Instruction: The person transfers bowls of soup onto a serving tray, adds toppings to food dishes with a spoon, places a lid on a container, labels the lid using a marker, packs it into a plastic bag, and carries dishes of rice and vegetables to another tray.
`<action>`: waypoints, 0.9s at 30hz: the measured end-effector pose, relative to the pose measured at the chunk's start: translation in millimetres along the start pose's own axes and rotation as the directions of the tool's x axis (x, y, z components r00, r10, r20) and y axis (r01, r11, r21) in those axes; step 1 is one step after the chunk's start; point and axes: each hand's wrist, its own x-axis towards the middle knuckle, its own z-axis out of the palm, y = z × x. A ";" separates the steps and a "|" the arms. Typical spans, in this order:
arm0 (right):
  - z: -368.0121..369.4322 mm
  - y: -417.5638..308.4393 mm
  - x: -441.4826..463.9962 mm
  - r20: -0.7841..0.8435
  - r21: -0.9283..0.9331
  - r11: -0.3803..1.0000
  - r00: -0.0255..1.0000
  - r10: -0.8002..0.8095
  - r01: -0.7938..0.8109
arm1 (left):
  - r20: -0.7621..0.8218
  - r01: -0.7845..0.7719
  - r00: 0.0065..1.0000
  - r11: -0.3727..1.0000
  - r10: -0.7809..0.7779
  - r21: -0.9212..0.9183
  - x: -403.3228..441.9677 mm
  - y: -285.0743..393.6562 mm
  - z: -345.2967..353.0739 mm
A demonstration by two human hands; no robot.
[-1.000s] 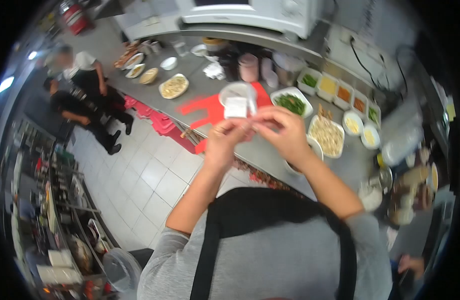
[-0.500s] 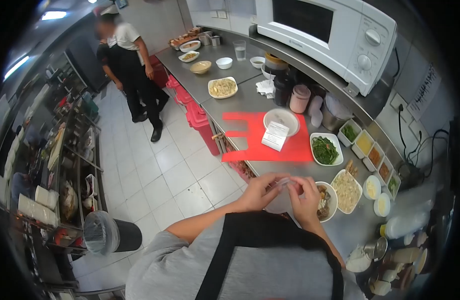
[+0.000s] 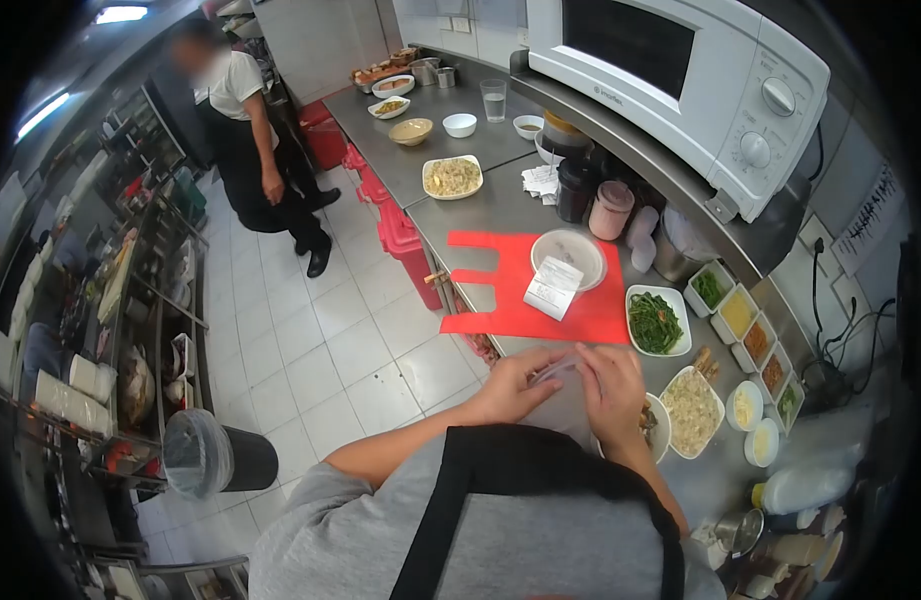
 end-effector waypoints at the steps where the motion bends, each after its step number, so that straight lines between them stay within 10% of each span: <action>1: -0.7 1.8 1.9 -0.004 0.004 1.000 1.000 -0.013 0.013 | -0.019 -0.005 1.000 0.996 0.003 -0.087 2.3 -0.6 2.0; 10: -19.9 17.0 18.4 -0.088 -0.105 0.978 0.977 -0.192 0.183 | -0.022 0.077 0.996 0.923 -0.092 -0.376 26.0 28.4 8.7; 27: -48.4 4.3 -3.1 -0.155 -0.242 0.927 0.932 -0.328 0.286 | 0.120 0.073 0.992 0.932 -0.032 -0.356 14.7 59.4 16.4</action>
